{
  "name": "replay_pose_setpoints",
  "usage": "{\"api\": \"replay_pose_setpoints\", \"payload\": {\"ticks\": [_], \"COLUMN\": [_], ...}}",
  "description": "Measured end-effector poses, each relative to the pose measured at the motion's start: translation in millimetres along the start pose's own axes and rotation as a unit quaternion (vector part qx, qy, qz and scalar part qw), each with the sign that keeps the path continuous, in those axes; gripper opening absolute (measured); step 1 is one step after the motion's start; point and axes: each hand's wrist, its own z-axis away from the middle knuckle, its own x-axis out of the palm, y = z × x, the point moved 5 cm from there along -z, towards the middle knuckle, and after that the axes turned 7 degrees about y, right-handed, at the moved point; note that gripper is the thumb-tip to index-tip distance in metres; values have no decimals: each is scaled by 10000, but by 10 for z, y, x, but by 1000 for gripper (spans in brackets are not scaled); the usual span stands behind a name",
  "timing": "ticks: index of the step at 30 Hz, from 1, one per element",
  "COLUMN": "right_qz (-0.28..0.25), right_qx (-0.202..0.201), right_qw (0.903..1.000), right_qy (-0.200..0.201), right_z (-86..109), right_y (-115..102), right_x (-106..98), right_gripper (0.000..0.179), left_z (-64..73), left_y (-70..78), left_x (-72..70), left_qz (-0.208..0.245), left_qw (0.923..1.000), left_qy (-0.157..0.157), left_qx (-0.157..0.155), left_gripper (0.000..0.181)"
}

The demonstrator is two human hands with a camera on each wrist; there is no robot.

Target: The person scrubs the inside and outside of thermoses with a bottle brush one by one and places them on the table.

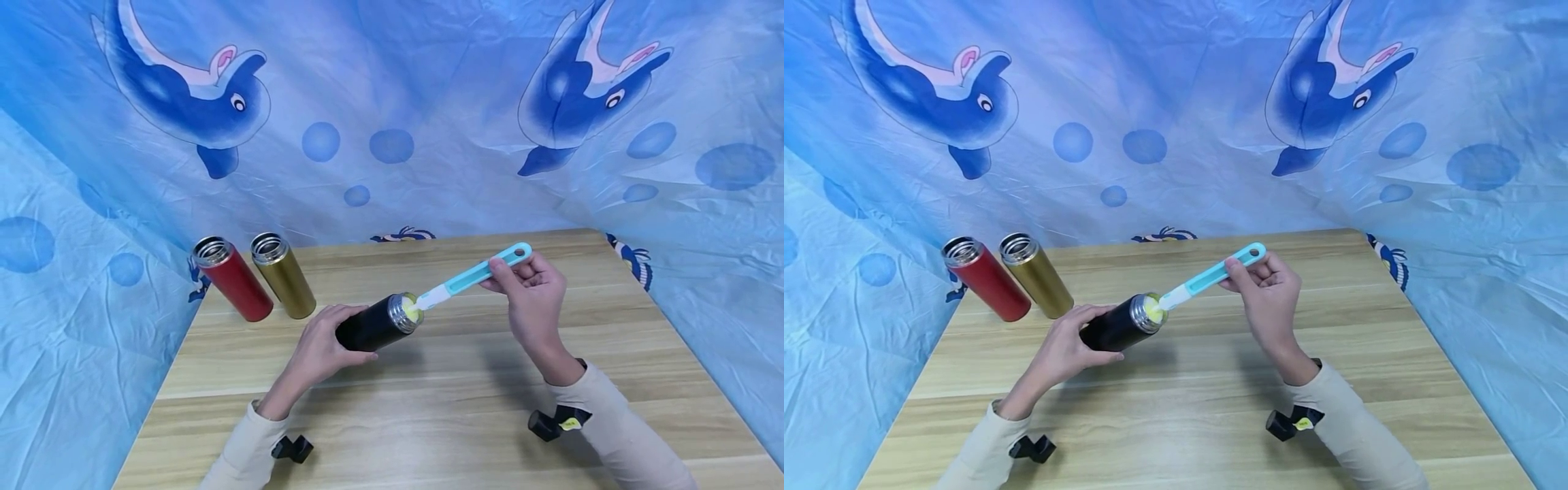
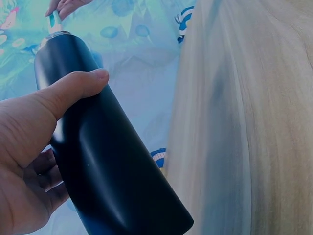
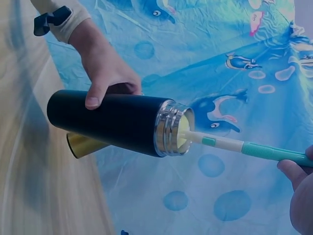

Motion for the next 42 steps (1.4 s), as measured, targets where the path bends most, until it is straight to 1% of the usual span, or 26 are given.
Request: {"api": "replay_pose_setpoints", "payload": {"ticks": [9,16,23,34,42], "right_qz": [57,-168,-123,-405,-506], "right_qx": [-107,-171,-324,-383,-408], "right_qw": [9998,9995,9991,9974,9965], "right_qy": [167,191,224,446,524], "right_z": [-70,-122,-152,-189,-191], "right_y": [-95,-165,-231,-325,-361], "right_x": [-45,-69,-96,-134,-167], "right_gripper": [14,11,11,8,9], "left_z": [8,17,15,31,47], "left_y": [-16,-15,-11,-20,-37], "left_x": [-21,-57,-84,-139,-149], "left_qz": [29,38,15,-82,-91], "left_qw": [9999,9996,9998,9998,9997], "left_qy": [-48,-64,-12,169,207], "left_qx": [-122,-265,-210,-96,-123], "left_gripper": [75,76,76,76,76]}}
